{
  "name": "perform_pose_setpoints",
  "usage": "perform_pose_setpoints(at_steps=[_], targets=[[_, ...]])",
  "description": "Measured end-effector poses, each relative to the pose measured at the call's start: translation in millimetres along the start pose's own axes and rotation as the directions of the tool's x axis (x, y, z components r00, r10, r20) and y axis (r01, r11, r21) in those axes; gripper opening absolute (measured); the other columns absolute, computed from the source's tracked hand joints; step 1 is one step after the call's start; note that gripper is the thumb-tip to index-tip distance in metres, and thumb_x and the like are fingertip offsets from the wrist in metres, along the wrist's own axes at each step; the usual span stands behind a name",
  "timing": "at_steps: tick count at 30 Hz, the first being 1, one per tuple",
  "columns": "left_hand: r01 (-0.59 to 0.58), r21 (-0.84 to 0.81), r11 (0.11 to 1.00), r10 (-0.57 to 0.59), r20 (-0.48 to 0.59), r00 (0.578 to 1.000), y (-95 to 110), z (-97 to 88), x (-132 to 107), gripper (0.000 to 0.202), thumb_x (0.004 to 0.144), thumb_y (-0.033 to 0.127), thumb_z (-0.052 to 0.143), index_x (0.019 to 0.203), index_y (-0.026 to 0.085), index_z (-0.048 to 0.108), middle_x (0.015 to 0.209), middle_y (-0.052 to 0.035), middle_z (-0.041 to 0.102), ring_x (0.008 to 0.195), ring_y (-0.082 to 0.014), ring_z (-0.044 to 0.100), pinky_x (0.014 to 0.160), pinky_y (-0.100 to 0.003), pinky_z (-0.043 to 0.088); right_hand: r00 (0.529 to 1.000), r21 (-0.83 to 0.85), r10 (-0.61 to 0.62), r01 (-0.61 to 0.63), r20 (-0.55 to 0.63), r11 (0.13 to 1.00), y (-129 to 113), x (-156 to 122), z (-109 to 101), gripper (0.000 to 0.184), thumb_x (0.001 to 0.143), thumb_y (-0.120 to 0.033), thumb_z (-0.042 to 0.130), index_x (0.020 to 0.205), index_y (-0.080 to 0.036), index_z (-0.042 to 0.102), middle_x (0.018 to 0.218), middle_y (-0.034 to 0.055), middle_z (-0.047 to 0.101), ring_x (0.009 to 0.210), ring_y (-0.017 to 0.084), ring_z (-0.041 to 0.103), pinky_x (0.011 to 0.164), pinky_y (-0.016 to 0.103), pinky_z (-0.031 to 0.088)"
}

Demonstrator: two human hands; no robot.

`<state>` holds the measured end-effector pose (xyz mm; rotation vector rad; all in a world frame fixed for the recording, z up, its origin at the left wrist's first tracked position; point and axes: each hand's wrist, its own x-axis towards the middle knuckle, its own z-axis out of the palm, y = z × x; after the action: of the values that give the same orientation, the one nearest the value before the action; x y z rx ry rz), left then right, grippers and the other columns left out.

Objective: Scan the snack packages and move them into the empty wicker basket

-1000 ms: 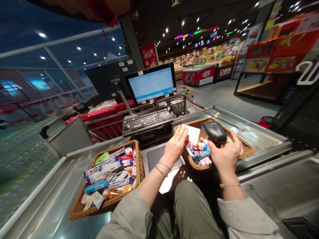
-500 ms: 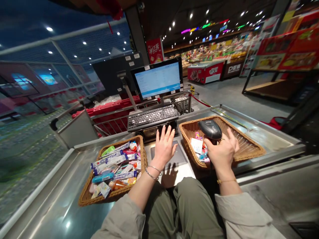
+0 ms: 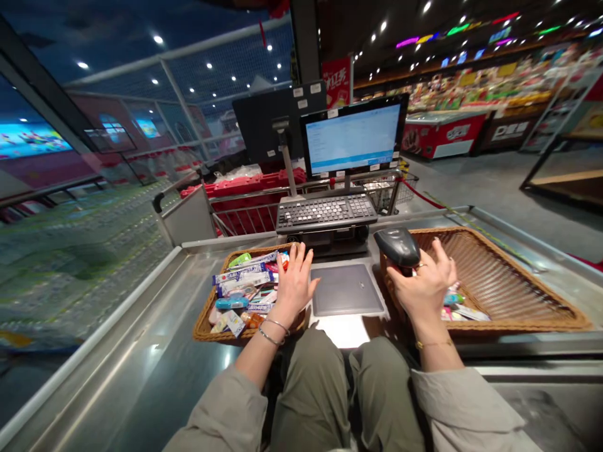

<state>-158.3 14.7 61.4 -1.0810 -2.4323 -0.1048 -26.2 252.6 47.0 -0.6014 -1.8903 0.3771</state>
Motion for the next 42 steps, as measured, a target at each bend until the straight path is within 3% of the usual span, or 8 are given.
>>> perform_pose_setpoints(at_steps=[7, 12, 27, 32, 36, 42], targets=[[0.098, 0.074, 0.992, -0.099, 0.014, 0.995, -47.5, -10.3, -25.2, 0.068, 0.093, 0.037, 0.059, 0.154, 0.014, 0.040, 0.164, -0.0213, 0.030, 0.156, -0.0358, 0.019, 0.121, -0.070, 0.016, 0.993, 0.056, -0.109, 0.107, 0.043, 0.993, -26.3, -8.2, 18.8, 0.023, 0.080, -0.044, 0.070, 0.086, -0.022, 0.069, 0.114, 0.0188, 0.073, 0.139, 0.040, 0.046, 0.116, 0.065, 0.024], [0.144, 0.112, 0.983, -0.149, 0.040, 0.988, -77.5, -17.2, -48.6, 0.068, 0.092, 0.037, 0.062, 0.154, 0.019, 0.041, 0.164, -0.0199, 0.031, 0.155, -0.0363, 0.021, 0.120, -0.073, 0.014, 0.985, 0.074, -0.143, 0.136, 0.099, 0.988, -40.6, -14.5, 27.1, 0.032, 0.082, -0.047, 0.066, 0.099, -0.019, 0.069, 0.117, 0.0150, 0.072, 0.141, 0.037, 0.044, 0.117, 0.066, 0.022], [0.229, 0.227, 0.947, -0.275, 0.194, 0.942, -175.5, -36.6, -127.6, 0.053, 0.090, 0.035, 0.065, 0.142, 0.033, 0.057, 0.163, -0.0125, 0.035, 0.154, -0.0426, 0.021, 0.110, -0.085, 0.009, 0.961, 0.095, -0.231, 0.219, 0.149, 0.971, -71.6, -29.0, 40.8, 0.032, 0.082, -0.048, 0.061, 0.097, -0.022, 0.071, 0.115, 0.0121, 0.075, 0.142, 0.036, 0.045, 0.116, 0.062, 0.025], [0.202, 0.158, 0.967, -0.234, 0.226, 0.945, -191.6, -31.5, -136.7, 0.040, 0.091, 0.028, 0.063, 0.130, 0.034, 0.066, 0.159, -0.0089, 0.043, 0.153, -0.0415, 0.025, 0.109, -0.086, 0.002, 0.952, 0.111, -0.276, 0.263, 0.131, 0.958, -74.2, -31.8, 44.6, 0.032, 0.083, -0.048, 0.061, 0.099, -0.022, 0.071, 0.117, 0.0115, 0.075, 0.140, 0.037, 0.047, 0.115, 0.065, 0.026], [0.178, 0.105, 0.978, -0.196, 0.191, 0.962, -195.5, -22.3, -136.2, 0.036, 0.092, 0.025, 0.060, 0.125, 0.037, 0.069, 0.155, -0.0051, 0.050, 0.151, -0.0391, 0.032, 0.111, -0.084, -0.005, 0.944, 0.120, -0.313, 0.301, 0.102, 0.946, -73.4, -32.3, 44.9, 0.032, 0.083, -0.046, 0.063, 0.102, -0.022, 0.070, 0.117, 0.0124, 0.075, 0.138, 0.039, 0.049, 0.112, 0.069, 0.029], [0.166, 0.063, 0.984, -0.173, 0.137, 0.975, -192.4, -18.5, -129.8, 0.026, 0.091, 0.027, 0.064, 0.114, 0.035, 0.072, 0.147, -0.0058, 0.058, 0.147, -0.0391, 0.038, 0.111, -0.085, -0.001, 0.945, 0.118, -0.313, 0.302, 0.097, 0.946, -73.9, -30.9, 44.5, 0.028, 0.083, -0.045, 0.064, 0.096, -0.022, 0.070, 0.115, 0.0123, 0.075, 0.137, 0.040, 0.050, 0.112, 0.069, 0.030]])
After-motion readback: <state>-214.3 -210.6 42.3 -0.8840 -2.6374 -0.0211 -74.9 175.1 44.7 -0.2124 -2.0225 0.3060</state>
